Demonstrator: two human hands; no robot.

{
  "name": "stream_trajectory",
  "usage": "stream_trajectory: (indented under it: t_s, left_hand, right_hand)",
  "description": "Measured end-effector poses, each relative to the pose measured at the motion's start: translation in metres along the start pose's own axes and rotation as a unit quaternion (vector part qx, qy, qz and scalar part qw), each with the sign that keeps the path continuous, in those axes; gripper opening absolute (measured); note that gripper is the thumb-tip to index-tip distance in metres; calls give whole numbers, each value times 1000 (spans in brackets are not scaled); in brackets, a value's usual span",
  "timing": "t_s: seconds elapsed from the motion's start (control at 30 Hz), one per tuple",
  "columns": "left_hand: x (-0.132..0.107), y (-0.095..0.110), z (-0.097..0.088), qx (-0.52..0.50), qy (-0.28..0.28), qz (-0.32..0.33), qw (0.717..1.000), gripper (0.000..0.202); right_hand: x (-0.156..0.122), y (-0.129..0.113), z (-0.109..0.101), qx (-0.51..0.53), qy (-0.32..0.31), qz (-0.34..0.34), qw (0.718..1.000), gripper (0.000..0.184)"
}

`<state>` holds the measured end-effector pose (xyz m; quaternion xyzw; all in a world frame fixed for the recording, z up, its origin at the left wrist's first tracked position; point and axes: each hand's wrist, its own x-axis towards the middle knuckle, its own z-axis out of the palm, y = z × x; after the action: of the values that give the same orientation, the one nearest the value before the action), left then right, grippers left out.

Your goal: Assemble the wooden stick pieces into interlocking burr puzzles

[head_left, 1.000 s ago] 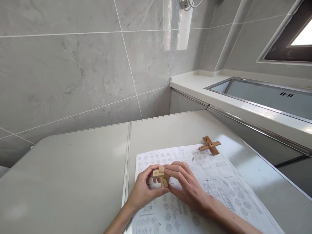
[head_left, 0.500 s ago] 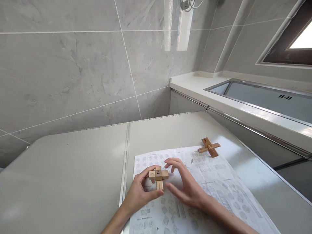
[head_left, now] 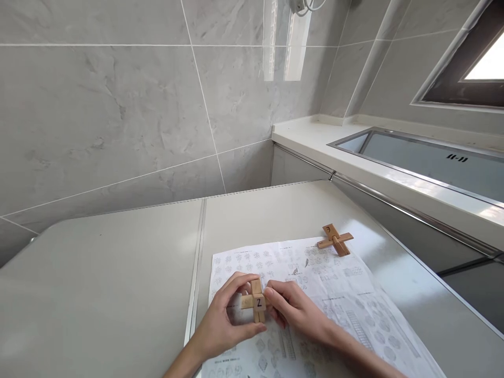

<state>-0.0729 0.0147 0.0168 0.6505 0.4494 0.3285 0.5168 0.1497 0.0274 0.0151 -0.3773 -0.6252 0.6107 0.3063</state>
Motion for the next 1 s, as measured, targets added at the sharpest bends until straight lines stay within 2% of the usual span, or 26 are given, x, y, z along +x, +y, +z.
stream_trajectory:
  t_s: [0.1,0.17,0.27,0.43,0.7,0.83,1.0]
  left_hand:
    - [-1,-2,-1,-15,6,-23,1000,82]
    - [-2,-4,-1,-19,21,-32,999,89]
    - [0,-4,0,-22,33,-24,999,77]
    - [2,2,1,-8,27,-30,999,55]
    - [3,-3,0,11,29,-27,999,48]
    - [3,-5,0,17,29,-27,999,48]
    - [1,-2,1,16,34,-25,999,46]
  right_hand:
    - [2,-1,1,98,-3,31,995,60]
    - [4,-1,0,197,19,61,978,58]
    - [9,-2,-8,316,69,90,942,52]
    - [17,-1,-28,434,165,82,882,33]
    - [24,13,-37,492,280,43,823,40]
    - [27,23,-42,516,302,24,801,42]
    - [28,27,-50,532,310,10,788,33]
